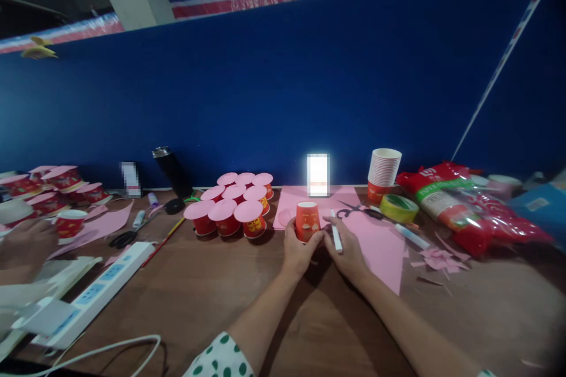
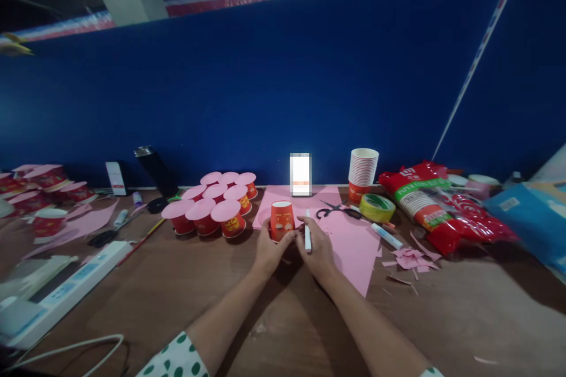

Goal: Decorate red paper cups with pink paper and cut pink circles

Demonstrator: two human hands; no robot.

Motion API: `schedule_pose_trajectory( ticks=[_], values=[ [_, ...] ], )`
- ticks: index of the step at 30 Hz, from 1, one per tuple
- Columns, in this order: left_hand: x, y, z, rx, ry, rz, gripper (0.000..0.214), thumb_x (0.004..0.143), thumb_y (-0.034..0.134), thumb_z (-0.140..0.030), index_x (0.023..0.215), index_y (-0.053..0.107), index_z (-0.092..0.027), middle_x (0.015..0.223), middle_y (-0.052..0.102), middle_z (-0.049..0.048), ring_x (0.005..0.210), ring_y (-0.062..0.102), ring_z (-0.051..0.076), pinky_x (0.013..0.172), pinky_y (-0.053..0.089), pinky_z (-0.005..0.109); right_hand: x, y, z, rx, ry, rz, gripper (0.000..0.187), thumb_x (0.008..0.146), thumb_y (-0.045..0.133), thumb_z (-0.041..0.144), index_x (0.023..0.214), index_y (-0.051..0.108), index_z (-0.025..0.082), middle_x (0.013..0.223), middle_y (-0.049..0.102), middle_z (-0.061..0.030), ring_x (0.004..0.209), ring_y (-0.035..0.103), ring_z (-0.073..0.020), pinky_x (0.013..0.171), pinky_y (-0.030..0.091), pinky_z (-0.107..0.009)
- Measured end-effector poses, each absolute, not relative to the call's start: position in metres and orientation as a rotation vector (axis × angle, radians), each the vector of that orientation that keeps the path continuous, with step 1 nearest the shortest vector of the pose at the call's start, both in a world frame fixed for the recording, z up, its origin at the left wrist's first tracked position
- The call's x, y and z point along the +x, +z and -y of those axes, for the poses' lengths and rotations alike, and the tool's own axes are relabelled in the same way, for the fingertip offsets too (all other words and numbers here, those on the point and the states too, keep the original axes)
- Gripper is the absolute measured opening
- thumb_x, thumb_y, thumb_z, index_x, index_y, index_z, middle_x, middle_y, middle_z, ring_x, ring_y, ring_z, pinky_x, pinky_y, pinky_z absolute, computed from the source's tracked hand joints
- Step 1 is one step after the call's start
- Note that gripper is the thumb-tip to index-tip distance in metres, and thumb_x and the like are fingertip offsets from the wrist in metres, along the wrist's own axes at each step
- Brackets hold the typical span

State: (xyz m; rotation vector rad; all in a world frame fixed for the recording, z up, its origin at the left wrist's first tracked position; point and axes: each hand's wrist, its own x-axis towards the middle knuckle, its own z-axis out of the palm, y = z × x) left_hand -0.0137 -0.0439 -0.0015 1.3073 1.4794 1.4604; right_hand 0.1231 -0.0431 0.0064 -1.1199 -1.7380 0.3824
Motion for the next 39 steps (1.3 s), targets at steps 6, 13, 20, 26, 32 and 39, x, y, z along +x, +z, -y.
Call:
schedule_pose_trajectory(
  ticks=[6,13,20,26,32,39],
  values=[
    [-0.014,-0.005,0.042,1.345,1.493,-1.548,0.07,0.062,0.075,-0.042,0.12,0.048,-0.011,0.116,0.056,0.0157,0.107,0.056,0.026,0.091,0.044,0.038,0.122,0.006,0.042,-1.16,0.39,1.734,0.028,0.086,0.047,0.026,0.111,0.055,0.017,0.087,0.068,-0.0073,0.078,0.066,-0.0212,0.071,0.051,-0.033],
    [-0.014,-0.004,0.043,1.357,1.479,-1.543,0.069,0.063,0.075,-0.04,0.12,0.048,-0.012,0.114,0.058,0.0149,0.105,0.057,0.026,0.09,0.045,0.039,0.122,0.005,0.042,-1.165,0.379,1.726,0.028,0.086,0.047,0.026,0.111,0.055,0.018,0.09,0.069,-0.0075,0.08,0.066,-0.0214,0.073,0.051,-0.033],
    [-0.014,-0.005,0.044,1.382,1.49,-1.533,0.068,0.064,0.074,-0.04,0.12,0.048,-0.012,0.114,0.058,0.0147,0.107,0.057,0.027,0.091,0.044,0.039,0.122,0.001,0.039,-1.193,0.335,1.717,0.028,0.086,0.045,0.026,0.111,0.056,0.018,0.094,0.069,-0.0086,0.083,0.066,-0.0219,0.072,0.052,-0.033],
    [-0.013,-0.005,0.044,1.455,1.481,-1.514,0.063,0.066,0.072,-0.038,0.119,0.049,-0.013,0.115,0.053,0.0134,0.106,0.055,0.025,0.092,0.044,0.037,0.126,-0.002,0.035,-1.271,0.307,1.659,0.03,0.086,0.044,0.028,0.111,0.057,0.016,0.091,0.069,-0.0093,0.076,0.066,-0.0215,0.067,0.052,-0.033],
    [-0.01,-0.002,0.049,1.565,1.417,-1.546,0.059,0.067,0.07,-0.035,0.118,0.05,-0.013,0.112,0.05,0.0121,0.106,0.052,0.024,0.092,0.043,0.038,0.131,-0.003,0.031,-1.269,0.282,1.575,0.031,0.087,0.044,0.03,0.11,0.057,0.014,0.088,0.068,-0.0096,0.073,0.065,-0.0214,0.068,0.052,-0.033],
    [-0.007,0.003,0.055,1.714,1.258,-1.482,0.053,0.063,0.072,-0.034,0.11,0.056,-0.015,0.104,0.06,0.0103,0.095,0.057,0.025,0.085,0.045,0.038,0.137,-0.004,0.029,-1.258,0.276,1.547,0.031,0.085,0.045,0.03,0.11,0.057,0.016,0.091,0.068,-0.0098,0.074,0.064,-0.0219,0.07,0.051,-0.035]
  ],
)
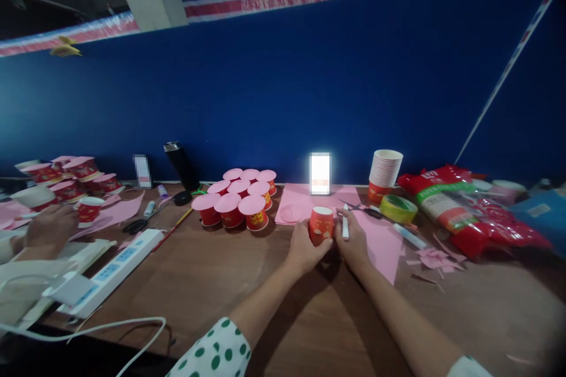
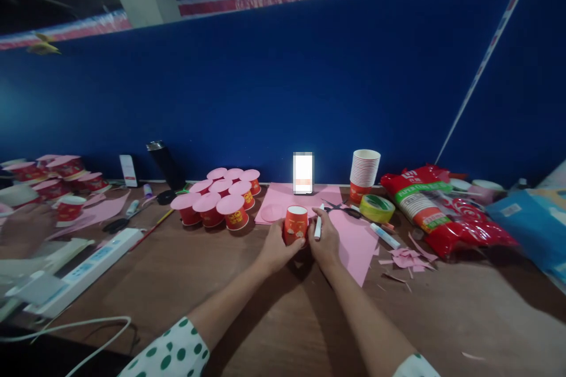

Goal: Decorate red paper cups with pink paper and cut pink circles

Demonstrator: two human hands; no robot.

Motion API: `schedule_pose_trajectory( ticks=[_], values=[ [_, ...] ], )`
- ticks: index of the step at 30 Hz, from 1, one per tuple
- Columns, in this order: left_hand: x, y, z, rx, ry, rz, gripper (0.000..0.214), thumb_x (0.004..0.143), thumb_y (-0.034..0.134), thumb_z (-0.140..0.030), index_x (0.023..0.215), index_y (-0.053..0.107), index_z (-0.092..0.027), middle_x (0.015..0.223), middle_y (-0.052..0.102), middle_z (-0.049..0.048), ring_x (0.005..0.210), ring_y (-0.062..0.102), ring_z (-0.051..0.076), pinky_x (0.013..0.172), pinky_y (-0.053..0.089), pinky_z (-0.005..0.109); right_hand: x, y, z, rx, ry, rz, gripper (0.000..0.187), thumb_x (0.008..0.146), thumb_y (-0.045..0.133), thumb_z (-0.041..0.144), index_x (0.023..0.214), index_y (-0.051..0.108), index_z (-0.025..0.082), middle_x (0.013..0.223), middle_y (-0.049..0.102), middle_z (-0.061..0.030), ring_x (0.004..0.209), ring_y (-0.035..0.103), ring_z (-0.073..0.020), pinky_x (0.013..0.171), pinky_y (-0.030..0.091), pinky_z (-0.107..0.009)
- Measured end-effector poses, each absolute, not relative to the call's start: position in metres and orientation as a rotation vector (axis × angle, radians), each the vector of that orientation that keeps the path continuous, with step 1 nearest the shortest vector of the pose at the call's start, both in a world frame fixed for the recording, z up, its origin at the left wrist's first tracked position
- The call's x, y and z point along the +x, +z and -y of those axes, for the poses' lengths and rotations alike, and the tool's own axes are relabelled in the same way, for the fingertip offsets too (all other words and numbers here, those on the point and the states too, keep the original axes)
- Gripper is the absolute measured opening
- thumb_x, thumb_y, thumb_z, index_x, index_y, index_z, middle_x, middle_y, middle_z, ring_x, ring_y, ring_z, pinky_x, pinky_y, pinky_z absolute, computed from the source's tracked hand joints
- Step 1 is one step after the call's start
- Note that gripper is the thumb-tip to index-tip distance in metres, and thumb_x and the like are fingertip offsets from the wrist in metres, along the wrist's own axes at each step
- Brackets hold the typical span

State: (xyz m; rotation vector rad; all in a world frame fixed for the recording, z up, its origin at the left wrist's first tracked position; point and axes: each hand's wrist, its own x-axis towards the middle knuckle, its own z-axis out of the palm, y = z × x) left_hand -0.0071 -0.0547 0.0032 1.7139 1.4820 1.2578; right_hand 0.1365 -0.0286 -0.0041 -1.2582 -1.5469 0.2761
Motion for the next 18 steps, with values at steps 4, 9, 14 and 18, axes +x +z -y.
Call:
schedule_pose_trajectory(
  ticks=[4,9,14,18],
  values=[
    [-0.017,0.007,0.058,1.811,1.175,-1.461,0.05,0.063,0.072,-0.033,0.108,0.058,-0.017,0.099,0.065,0.0104,0.091,0.061,0.026,0.082,0.047,0.039,0.138,-0.006,0.026,-1.253,0.358,1.455,0.032,0.088,0.043,0.033,0.111,0.056,0.016,0.092,0.068,-0.0104,0.075,0.064,-0.0216,0.07,0.052,-0.036],
    [-0.049,0.007,0.061,1.747,1.213,-1.485,0.06,0.06,0.073,-0.025,0.116,0.053,-0.018,0.105,0.066,0.011,0.094,0.062,0.026,0.085,0.047,0.04,0.14,-0.007,0.023,-1.248,0.446,1.365,0.036,0.089,0.038,0.033,0.116,0.053,0.015,0.088,0.067,-0.0094,0.075,0.065,-0.0209,0.068,0.052,-0.036],
    [-0.072,0.002,0.066,1.684,1.198,-1.516,0.068,0.062,0.07,-0.02,0.125,0.046,-0.016,0.112,0.063,0.013,0.103,0.06,0.027,0.093,0.045,0.043,0.142,-0.005,0.025,-1.268,0.451,1.401,0.05,0.077,0.042,0.016,0.128,0.045,0.017,0.097,0.066,-0.0077,0.079,0.063,-0.0201,0.074,0.051,-0.036],
    [-0.073,0.003,0.077,1.588,1.379,-1.547,0.083,0.066,0.073,-0.032,0.137,0.032,-0.017,0.136,0.045,0.0172,0.122,0.048,0.03,0.102,0.039,0.046,0.143,-0.007,0.024,-1.317,0.425,1.395,0.062,0.072,0.043,0.013,0.135,0.039,0.017,0.108,0.063,-0.0096,0.092,0.061,-0.0225,0.081,0.049,-0.038]
  ],
)
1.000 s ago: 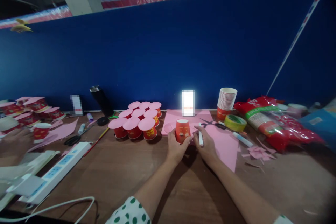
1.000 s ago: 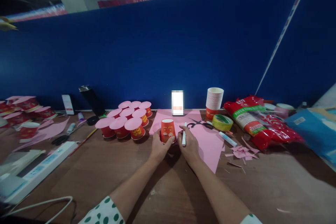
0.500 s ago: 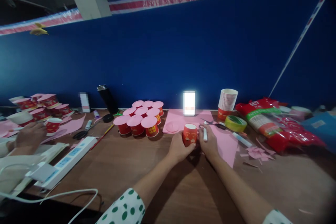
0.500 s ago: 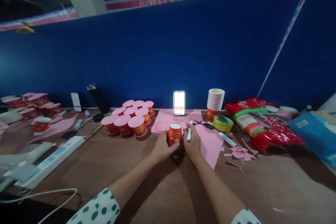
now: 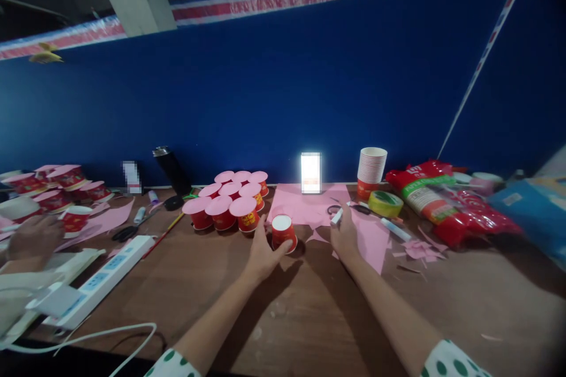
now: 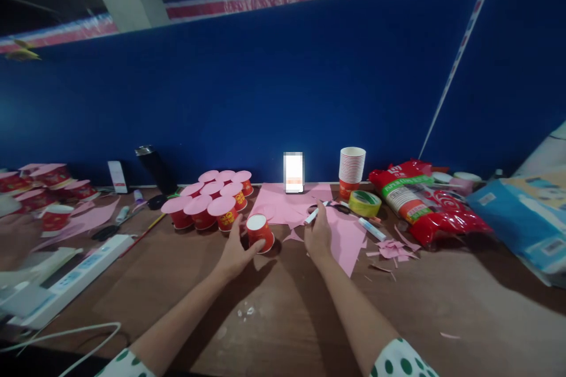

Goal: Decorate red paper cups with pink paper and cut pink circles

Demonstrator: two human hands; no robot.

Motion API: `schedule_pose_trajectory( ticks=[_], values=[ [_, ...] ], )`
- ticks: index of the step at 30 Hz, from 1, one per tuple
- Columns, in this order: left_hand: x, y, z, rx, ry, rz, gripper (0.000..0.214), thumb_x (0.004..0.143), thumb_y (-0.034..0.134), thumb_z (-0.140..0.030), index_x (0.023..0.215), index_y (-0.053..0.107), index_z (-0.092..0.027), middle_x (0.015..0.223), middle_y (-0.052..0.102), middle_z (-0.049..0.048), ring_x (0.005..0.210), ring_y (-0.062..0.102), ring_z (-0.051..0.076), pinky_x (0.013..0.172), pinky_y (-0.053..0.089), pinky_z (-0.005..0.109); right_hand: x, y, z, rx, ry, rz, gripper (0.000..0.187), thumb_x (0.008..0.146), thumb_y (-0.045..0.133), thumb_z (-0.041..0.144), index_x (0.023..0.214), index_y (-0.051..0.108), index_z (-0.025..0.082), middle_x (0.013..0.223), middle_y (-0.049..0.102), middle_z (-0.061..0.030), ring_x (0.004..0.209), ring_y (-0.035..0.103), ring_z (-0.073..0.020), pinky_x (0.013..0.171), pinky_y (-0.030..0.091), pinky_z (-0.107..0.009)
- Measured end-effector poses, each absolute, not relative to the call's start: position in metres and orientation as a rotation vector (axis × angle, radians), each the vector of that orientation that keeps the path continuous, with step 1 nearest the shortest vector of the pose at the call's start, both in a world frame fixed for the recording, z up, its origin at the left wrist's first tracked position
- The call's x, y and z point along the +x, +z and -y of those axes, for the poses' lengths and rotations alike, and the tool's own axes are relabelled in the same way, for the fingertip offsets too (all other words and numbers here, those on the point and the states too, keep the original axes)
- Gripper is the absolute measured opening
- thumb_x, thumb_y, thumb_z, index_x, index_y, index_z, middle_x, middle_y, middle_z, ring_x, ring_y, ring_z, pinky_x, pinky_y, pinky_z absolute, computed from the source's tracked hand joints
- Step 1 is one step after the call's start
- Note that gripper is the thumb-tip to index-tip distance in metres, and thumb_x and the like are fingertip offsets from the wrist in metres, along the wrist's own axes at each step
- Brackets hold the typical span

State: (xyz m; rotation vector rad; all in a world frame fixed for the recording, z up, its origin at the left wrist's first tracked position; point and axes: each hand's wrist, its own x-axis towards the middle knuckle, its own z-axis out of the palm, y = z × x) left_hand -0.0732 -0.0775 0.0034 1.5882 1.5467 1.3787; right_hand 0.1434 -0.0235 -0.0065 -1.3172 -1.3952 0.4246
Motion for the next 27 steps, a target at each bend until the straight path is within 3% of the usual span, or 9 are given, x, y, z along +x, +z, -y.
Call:
schedule_pose_trajectory(
  ticks=[5,11,18,27],
  values=[
    [-0.055,0.011,0.108,2.038,1.699,-1.639,0.067,0.075,0.064,-0.027,0.135,0.035,-0.02,0.135,0.044,0.0151,0.127,0.041,0.031,0.106,0.035,0.05,0.143,-0.009,0.019,-1.311,0.42,1.367,0.064,0.075,0.042,0.014,0.138,0.036,0.016,0.115,0.06,-0.0126,0.1,0.058,-0.0241,0.088,0.047,-0.042],
    [-0.017,0.014,0.126,2.444,1.314,-1.304,0.052,0.08,0.057,-0.025,0.13,0.045,-0.024,0.13,0.051,0.012,0.123,0.045,0.028,0.104,0.037,0.045,0.139,-0.014,0.02,-1.249,0.35,1.442,0.062,0.078,0.04,0.014,0.14,0.035,0.016,0.122,0.057,-0.0139,0.109,0.056,-0.0241,0.094,0.045,-0.043],
    [0.003,0.011,0.093,2.647,1.102,-1.17,0.047,0.08,0.054,-0.022,0.126,0.049,-0.021,0.13,0.051,0.0129,0.121,0.045,0.028,0.103,0.037,0.046,0.141,-0.022,0.009,-1.39,0.298,1.581,0.058,0.076,0.038,0.009,0.132,0.048,0.021,0.116,0.062,-0.0093,0.104,0.057,-0.0229,0.09,0.048,-0.04],
    [0.007,0.004,0.091,2.539,0.969,-0.955,0.021,0.083,0.049,-0.017,0.099,0.062,-0.021,0.098,0.062,0.0085,0.095,0.057,0.021,0.084,0.047,0.035,0.16,-0.008,0.01,-1.277,0.411,1.466,0.05,0.081,0.035,0.015,0.127,0.055,0.018,0.108,0.066,-0.0092,0.1,0.058,-0.023,0.089,0.048,-0.042]
  ],
)
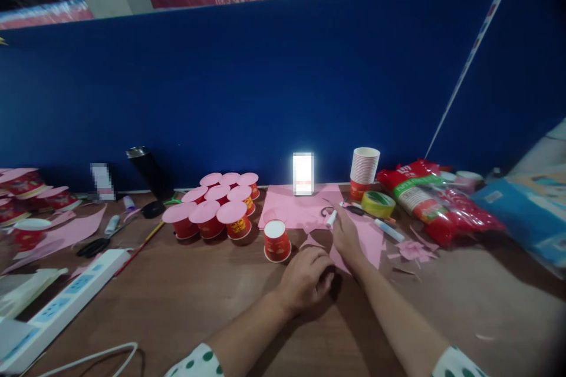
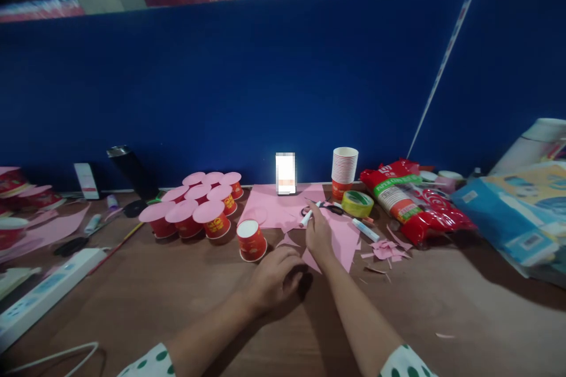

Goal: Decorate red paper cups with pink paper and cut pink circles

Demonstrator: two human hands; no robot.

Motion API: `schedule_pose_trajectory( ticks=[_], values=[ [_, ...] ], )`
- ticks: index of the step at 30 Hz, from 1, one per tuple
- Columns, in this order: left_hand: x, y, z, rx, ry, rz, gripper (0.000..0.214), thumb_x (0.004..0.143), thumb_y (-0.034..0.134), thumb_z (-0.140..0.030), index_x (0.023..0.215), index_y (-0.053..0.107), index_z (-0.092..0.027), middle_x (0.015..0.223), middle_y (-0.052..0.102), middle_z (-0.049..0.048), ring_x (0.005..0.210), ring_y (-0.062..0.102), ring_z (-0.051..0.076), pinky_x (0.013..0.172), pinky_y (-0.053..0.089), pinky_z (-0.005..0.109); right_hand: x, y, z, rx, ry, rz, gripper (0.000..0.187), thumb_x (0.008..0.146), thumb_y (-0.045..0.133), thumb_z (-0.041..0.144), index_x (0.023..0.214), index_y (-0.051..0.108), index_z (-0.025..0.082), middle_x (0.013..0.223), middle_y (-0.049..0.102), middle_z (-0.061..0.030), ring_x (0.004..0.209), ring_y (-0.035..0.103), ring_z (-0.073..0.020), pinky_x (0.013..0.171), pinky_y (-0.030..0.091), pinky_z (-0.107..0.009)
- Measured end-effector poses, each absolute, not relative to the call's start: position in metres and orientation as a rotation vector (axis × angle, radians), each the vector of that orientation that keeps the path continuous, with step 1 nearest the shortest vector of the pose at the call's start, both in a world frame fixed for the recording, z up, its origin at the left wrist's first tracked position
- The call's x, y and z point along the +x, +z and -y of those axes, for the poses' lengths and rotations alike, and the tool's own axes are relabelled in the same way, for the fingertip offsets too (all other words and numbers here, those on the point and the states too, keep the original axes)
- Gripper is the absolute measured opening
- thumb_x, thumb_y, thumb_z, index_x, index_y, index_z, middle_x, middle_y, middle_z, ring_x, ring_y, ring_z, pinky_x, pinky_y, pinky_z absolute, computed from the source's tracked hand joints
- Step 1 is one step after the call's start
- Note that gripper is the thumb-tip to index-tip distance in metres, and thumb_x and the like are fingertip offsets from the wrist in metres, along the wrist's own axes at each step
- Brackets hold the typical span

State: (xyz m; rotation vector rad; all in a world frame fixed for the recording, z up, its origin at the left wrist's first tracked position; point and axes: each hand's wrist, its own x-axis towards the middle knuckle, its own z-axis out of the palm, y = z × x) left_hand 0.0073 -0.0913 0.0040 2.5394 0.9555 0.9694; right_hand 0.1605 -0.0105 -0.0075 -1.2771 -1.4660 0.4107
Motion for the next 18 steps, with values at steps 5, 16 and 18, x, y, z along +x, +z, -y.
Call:
schedule_pose_trajectory(
  ticks=[5,16,18],
  values=[
    [0.005,0.002,0.089,2.514,0.872,-0.94,0.014,0.082,0.051,-0.018,0.091,0.063,-0.02,0.089,0.063,0.0064,0.085,0.057,0.019,0.075,0.046,0.031,0.165,0.001,0.007,-1.135,0.663,1.14,0.048,0.083,0.037,0.027,0.126,0.054,0.016,0.105,0.066,-0.0106,0.08,0.062,-0.0194,0.061,0.054,-0.031],
    [-0.001,0.003,0.089,2.315,0.845,-0.886,0.018,0.081,0.052,-0.018,0.09,0.067,-0.021,0.085,0.068,0.0035,0.078,0.06,0.016,0.07,0.045,0.025,0.154,0.004,0.02,-1.545,0.284,1.604,0.055,0.083,0.042,0.025,0.137,0.037,0.017,0.09,0.069,-0.0083,0.07,0.065,-0.0227,0.059,0.047,-0.031],
    [-0.002,0.002,0.088,2.262,0.877,-0.898,0.02,0.081,0.052,-0.018,0.094,0.067,-0.021,0.088,0.068,0.0043,0.08,0.061,0.017,0.073,0.046,0.026,0.144,0.003,0.024,-1.651,0.212,1.731,0.055,0.083,0.048,0.029,0.137,0.039,0.018,0.084,0.07,-0.0067,0.067,0.065,-0.0236,0.057,0.044,-0.031]
  ],
)
